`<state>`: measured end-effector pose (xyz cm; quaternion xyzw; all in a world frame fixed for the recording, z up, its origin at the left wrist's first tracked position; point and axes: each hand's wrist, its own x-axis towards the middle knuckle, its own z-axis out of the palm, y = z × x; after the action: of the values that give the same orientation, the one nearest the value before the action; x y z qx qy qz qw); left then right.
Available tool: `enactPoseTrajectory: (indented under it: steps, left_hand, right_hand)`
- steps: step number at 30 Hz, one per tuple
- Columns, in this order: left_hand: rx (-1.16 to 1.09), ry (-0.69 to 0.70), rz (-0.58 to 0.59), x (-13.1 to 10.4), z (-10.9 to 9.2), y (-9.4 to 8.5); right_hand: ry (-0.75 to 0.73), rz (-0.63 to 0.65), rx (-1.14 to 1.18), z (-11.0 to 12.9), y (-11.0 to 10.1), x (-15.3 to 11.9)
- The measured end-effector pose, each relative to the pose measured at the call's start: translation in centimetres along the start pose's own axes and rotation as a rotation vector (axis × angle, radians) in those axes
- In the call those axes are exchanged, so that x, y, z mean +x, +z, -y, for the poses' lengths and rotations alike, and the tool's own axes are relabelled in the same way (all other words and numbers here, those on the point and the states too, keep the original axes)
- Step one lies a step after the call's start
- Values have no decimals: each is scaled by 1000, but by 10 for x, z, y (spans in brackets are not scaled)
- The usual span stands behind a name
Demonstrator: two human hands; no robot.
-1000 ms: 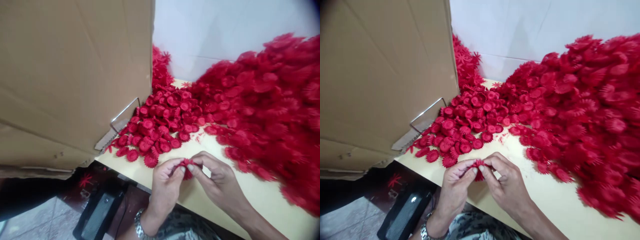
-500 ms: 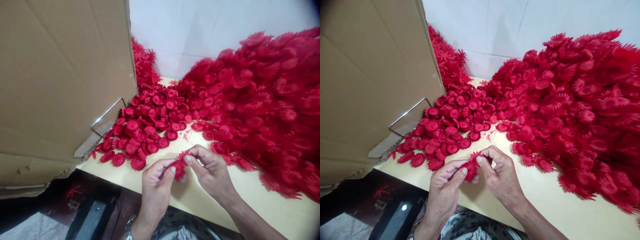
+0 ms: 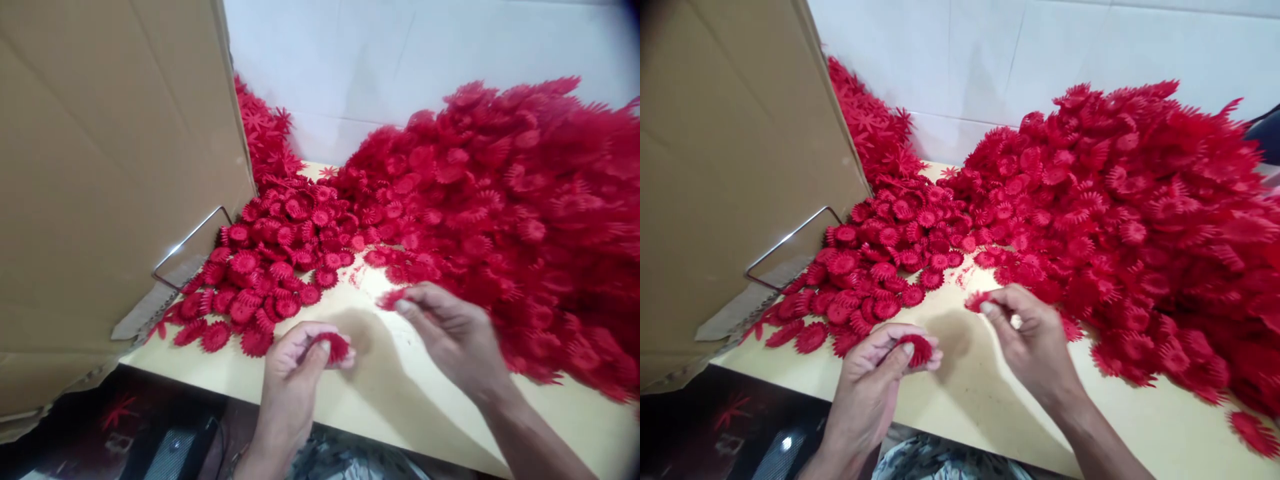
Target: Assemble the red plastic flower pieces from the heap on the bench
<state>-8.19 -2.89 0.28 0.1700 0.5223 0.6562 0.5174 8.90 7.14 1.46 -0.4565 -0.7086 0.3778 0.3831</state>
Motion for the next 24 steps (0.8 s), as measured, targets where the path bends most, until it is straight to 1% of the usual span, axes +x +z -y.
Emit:
enactPoseTrajectory:
  steps: [2, 3, 5, 7, 9, 10, 11, 12, 13, 14, 16, 18, 20, 22, 24]
  left_hand:
    - [-19, -77, 84, 4, -1, 8]
    - [-47, -123, 121, 6, -1, 12]
    - [-125, -228, 196, 7, 0, 18]
    - [-188, -321, 243, 8, 3, 23]
    - [-209, -358, 217, 9, 7, 26]
    - [-203, -357, 192, 9, 9, 27]
    - [-191, -349, 170, 10, 11, 27]
    - [-175, -335, 149, 11, 13, 27]
    - [-157, -314, 132, 12, 14, 27]
    - [-134, -286, 115, 12, 15, 26]
    - [-83, -212, 68, 12, 16, 25]
    - [-25, -145, 30, 11, 17, 24]
    - [26, -102, 26, 10, 19, 23]
    - [57, -65, 43, 8, 22, 23]
    - [80, -24, 61, 8, 24, 23]
  right_hand:
    - [-49, 107, -61, 5, 3, -2]
    - [-82, 125, -90, 8, 6, -3]
    - [-194, 122, -175, 13, 12, -5]
    - [-396, 87, -279, 14, 19, -7]
    - [-634, 57, -368, 12, 24, -9]
    - [-724, 64, -410, 10, 26, -11]
    - [-783, 85, -444, 8, 27, -13]
    - [-810, 113, -456, 7, 27, -15]
    - [-807, 143, -440, 6, 27, -18]
    - [-776, 164, -399, 6, 25, -20]
    - [-639, 169, -263, 7, 22, -22]
    - [-419, 143, -134, 9, 19, -22]
    - [-206, 167, -25, 11, 19, -20]
    - [-38, 269, 92, 13, 22, -17]
    - [91, 373, 216, 13, 27, -16]
